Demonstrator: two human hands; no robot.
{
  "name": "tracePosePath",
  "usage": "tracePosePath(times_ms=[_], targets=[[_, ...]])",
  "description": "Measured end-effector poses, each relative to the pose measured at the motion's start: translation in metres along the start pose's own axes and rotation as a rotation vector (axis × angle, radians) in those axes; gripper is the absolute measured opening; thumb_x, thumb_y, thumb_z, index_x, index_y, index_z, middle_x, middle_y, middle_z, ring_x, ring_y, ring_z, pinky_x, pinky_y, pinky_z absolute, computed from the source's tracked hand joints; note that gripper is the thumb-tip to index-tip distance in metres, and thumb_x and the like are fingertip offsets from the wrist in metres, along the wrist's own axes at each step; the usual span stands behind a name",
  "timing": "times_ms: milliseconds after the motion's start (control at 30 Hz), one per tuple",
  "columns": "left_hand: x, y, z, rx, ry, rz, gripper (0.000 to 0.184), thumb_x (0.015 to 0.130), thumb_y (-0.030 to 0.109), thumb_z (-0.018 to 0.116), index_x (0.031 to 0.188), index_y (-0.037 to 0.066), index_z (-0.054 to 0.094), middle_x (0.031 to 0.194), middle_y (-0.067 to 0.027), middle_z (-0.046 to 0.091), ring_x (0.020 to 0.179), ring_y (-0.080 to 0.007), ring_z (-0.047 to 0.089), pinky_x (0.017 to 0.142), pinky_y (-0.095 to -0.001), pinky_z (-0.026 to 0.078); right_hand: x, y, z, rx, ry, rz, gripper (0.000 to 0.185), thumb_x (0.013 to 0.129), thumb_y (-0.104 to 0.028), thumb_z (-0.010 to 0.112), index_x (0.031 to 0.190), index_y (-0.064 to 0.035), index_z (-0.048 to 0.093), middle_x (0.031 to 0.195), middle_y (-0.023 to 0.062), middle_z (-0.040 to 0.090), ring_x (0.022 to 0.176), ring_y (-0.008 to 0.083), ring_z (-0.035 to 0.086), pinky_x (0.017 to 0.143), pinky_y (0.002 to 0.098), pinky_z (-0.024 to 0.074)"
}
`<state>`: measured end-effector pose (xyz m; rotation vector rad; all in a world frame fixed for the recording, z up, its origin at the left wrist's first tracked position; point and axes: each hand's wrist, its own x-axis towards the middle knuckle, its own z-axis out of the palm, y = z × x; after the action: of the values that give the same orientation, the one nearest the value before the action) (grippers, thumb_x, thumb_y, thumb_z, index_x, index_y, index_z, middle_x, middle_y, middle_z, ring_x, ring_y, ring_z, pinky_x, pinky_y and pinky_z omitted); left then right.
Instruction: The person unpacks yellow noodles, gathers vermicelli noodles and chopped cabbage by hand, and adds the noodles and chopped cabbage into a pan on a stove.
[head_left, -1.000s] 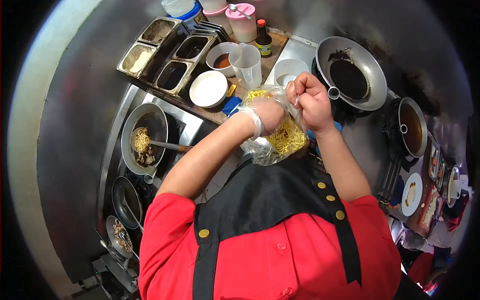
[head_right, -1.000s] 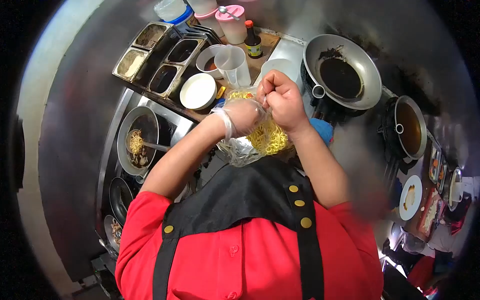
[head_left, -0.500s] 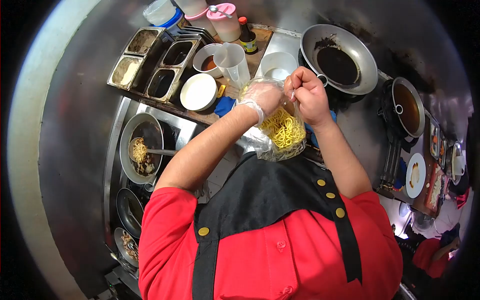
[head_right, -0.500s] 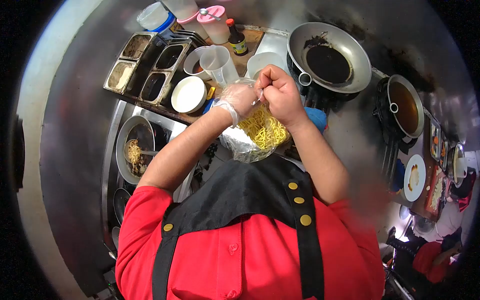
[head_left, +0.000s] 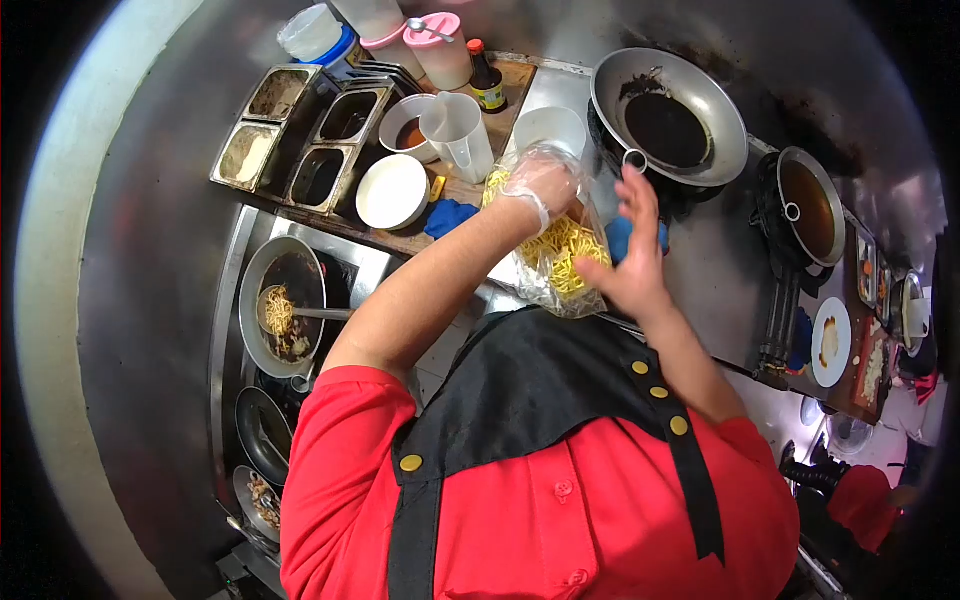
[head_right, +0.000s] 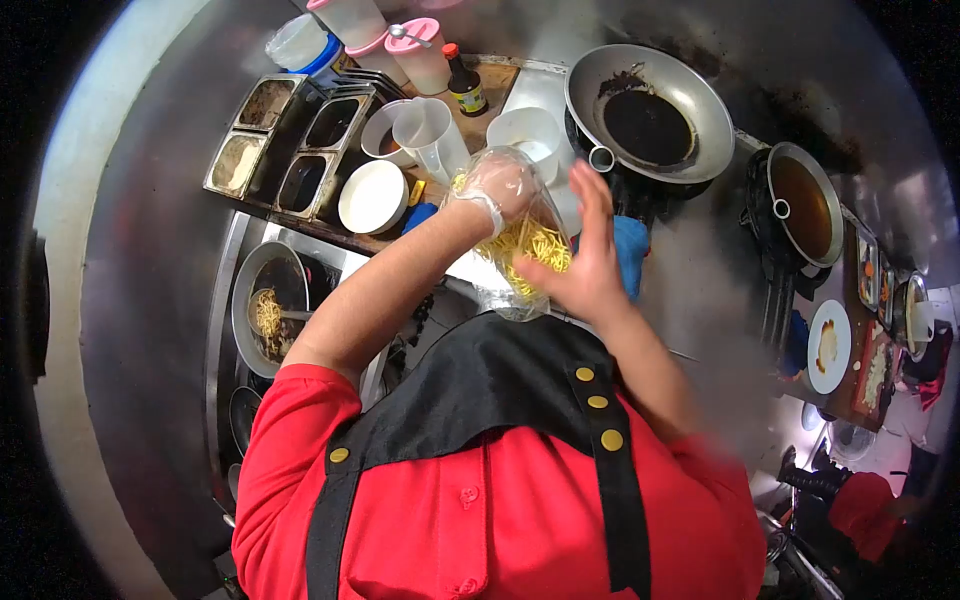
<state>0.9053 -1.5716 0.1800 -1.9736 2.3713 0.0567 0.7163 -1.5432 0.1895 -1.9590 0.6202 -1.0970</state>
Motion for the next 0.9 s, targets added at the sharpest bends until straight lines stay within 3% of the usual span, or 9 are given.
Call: tracePosePath(times_ms=[133, 267, 300, 367, 467, 667, 733, 800, 900], targets=[[-0.001, -0.001, 0.008, 0.066, 0.075, 0.033, 0.016, 0.073, 0.016, 0.060, 0.079, 0.004, 0.069, 0.083, -0.0178, 0.067, 0.079, -0.0329, 0.066, 0.070, -0.0429, 0.052, -0.037, 0.003, 0.000, -0.157, -0.212, 0.096, 0.119, 0.059, -0.041, 0.085, 0.146, -0.0033, 0.014, 0.151, 0.0166, 0.020, 0.137, 0.0326, 0.027, 0.109, 0.0421, 0.0250], [-0.019, 0.016, -0.029, 0.193, -0.149, 0.049, 0.019, 0.080, 0.017, 0.054, 0.081, 0.007, 0.070, 0.085, -0.0144, 0.068, 0.081, -0.0282, 0.066, 0.071, -0.0396, 0.052, -0.045, 0.058, 0.013, -0.221, -0.125, 0.185, 0.094, 0.074, -0.029, 0.076, 0.144, -0.0011, 0.020, 0.145, 0.0242, 0.029, 0.135, 0.0356, 0.030, 0.110, 0.0402, 0.0258], [-0.031, 0.014, -0.017, 0.233, 0.071, 0.069, 0.018, 0.081, 0.019, 0.054, 0.083, 0.010, 0.069, 0.086, -0.0114, 0.066, 0.082, -0.0254, 0.065, 0.071, -0.0397, 0.051, -0.045, 0.067, 0.014, -0.068, -0.080, 0.247, 0.090, 0.075, -0.025, 0.075, 0.143, -0.0005, 0.021, 0.143, 0.0241, 0.033, 0.133, 0.0350, 0.034, 0.109, 0.0401, 0.0278], [-0.050, 0.020, -0.027, 0.230, 0.094, 0.111, 0.015, 0.079, 0.021, 0.056, 0.082, 0.012, 0.067, 0.084, -0.0083, 0.064, 0.081, -0.0238, 0.064, 0.068, -0.0389, 0.050, -0.047, 0.087, 0.025, 0.165, 0.042, 0.255, 0.082, 0.076, -0.012, 0.073, 0.142, -0.0011, 0.025, 0.138, 0.0225, 0.041, 0.127, 0.0310, 0.044, 0.105, 0.0384, 0.0348], [-0.071, 0.015, -0.050, 0.222, 0.446, 0.167, 0.006, 0.074, 0.017, 0.059, 0.074, 0.012, 0.062, 0.070, -0.0045, 0.057, 0.070, -0.0226, 0.059, 0.060, -0.0367, 0.048, -0.044, 0.080, 0.019, 0.199, 0.002, 0.294, 0.080, 0.076, -0.008, 0.072, 0.141, -0.0034, 0.026, 0.135, 0.0210, 0.044, 0.125, 0.0281, 0.046, 0.103, 0.0370, 0.0378], [-0.121, -0.008, -0.137, -0.059, 0.762, -0.169, 0.006, 0.069, 0.006, 0.067, 0.071, 0.010, 0.064, 0.065, -0.0078, 0.055, 0.062, -0.0250, 0.056, 0.056, -0.0352, 0.044, -0.041, 0.101, 0.019, 0.311, 0.061, 0.336, 0.042, 0.085, -0.012, 0.067, 0.122, 0.0019, 0.053, 0.112, 0.0132, 0.062, 0.106, 0.0195, 0.057, 0.094, 0.0312, 0.0425], [-0.154, -0.015, -0.143, -0.353, 0.864, -0.461, 0.011, 0.071, 0.002, 0.070, 0.080, 0.008, 0.068, 0.069, -0.0045, 0.061, 0.062, -0.0182, 0.056, 0.057, -0.0295, 0.044, -0.048, 0.134, 0.022, 0.546, 0.060, 0.481, 0.035, 0.093, -0.017, 0.057, 0.122, 0.0030, 0.055, 0.118, 0.0112, 0.061, 0.108, 0.0178, 0.056, 0.094, 0.0298, 0.0423], [-0.187, -0.022, -0.131, -1.121, 1.291, -0.509, 0.009, 0.077, 0.003, 0.070, 0.086, 0.004, 0.068, 0.073, -0.0004, 0.062, 0.065, -0.0101, 0.053, 0.061, -0.0252, 0.043, -0.033, 0.115, 0.014, 0.385, 0.032, 0.371, 0.030, 0.097, -0.017, 0.050, 0.120, 0.0023, 0.057, 0.120, 0.0112, 0.060, 0.108, 0.0182, 0.056, 0.096, 0.0301, 0.0409], [-0.254, -0.017, -0.127, -1.293, 1.529, -0.938, 0.007, 0.083, 0.007, 0.064, 0.087, 0.002, 0.067, 0.074, 0.0015, 0.059, 0.064, -0.0077, 0.049, 0.062, -0.0222, 0.040, -0.019, 0.122, 0.017, 0.305, 0.044, 0.342, 0.029, 0.099, -0.020, 0.047, 0.113, 0.0015, 0.059, 0.115, 0.0118, 0.061, 0.107, 0.0195, 0.056, 0.096, 0.0331, 0.0410]])
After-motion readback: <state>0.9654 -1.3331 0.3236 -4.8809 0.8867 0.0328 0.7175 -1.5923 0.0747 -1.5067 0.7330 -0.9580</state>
